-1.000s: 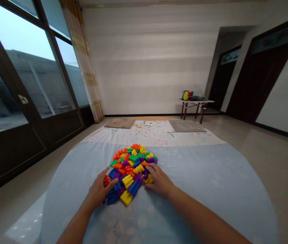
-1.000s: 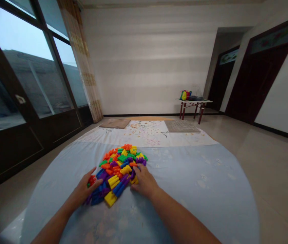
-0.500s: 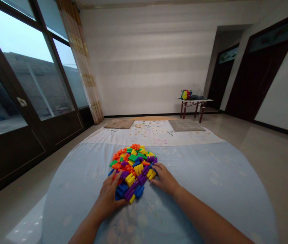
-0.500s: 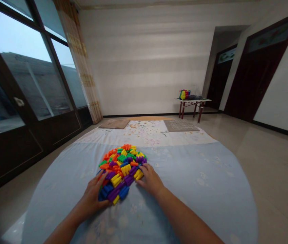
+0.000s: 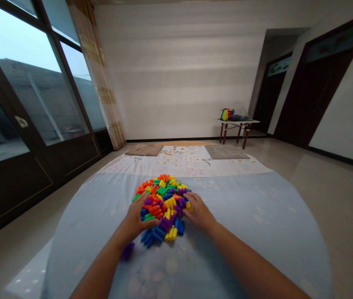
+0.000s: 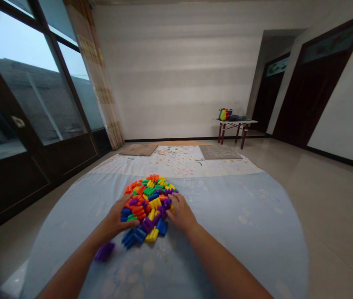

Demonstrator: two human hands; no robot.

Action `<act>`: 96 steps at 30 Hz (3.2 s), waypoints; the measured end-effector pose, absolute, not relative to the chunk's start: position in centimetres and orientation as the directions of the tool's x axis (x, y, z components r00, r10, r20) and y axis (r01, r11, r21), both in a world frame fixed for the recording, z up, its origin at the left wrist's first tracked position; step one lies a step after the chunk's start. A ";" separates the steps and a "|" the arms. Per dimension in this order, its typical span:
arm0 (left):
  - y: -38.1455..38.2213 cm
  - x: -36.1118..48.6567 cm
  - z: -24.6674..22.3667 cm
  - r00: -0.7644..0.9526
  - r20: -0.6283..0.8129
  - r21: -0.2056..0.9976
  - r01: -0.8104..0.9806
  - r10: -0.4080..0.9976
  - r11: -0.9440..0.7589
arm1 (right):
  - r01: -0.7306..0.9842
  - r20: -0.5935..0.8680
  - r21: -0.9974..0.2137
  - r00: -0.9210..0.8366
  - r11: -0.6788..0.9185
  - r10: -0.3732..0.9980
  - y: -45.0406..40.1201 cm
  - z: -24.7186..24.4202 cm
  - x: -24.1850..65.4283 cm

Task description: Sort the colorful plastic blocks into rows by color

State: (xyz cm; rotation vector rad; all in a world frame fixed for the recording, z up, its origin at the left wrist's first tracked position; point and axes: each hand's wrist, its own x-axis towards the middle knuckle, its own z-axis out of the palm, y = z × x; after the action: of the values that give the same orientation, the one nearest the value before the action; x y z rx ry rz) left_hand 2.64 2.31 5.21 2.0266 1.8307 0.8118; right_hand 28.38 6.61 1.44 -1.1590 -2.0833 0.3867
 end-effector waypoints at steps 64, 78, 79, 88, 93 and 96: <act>4.3 0.2 1.1 -0.556 0.114 0.816 0.525 0.823 0.241 | 0.879 0.441 -0.269 -0.251 0.394 0.862 4.8 -1.5 31.7; 4.7 0.0 0.5 -0.557 0.130 0.787 0.561 0.821 0.256 | 0.690 0.319 -0.645 -0.147 0.328 0.936 7.8 0.3 31.6; 4.7 0.0 0.5 -0.553 0.136 0.785 0.566 0.822 0.251 | 0.686 0.277 -0.655 -0.175 0.319 0.945 8.2 0.7 31.1; 4.7 0.3 1.0 -0.521 0.175 0.782 0.589 0.835 0.204 | 0.619 0.042 -0.705 -0.452 0.346 0.891 6.4 2.4 28.0; 4.7 0.3 1.0 -0.545 0.150 0.790 0.568 0.825 0.232 | 0.628 0.020 -0.747 -0.308 0.219 0.951 7.4 1.7 29.8; 4.6 0.3 0.9 -0.532 0.174 0.796 0.572 0.829 0.200 | 0.654 0.158 -0.729 -0.128 0.203 0.979 9.5 1.2 30.5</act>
State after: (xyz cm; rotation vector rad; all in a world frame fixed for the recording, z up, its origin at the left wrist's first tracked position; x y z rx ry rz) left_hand 0.27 4.64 0.89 1.3243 2.1866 1.2469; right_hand 30.54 9.48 1.18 -1.5188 -1.8573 0.6693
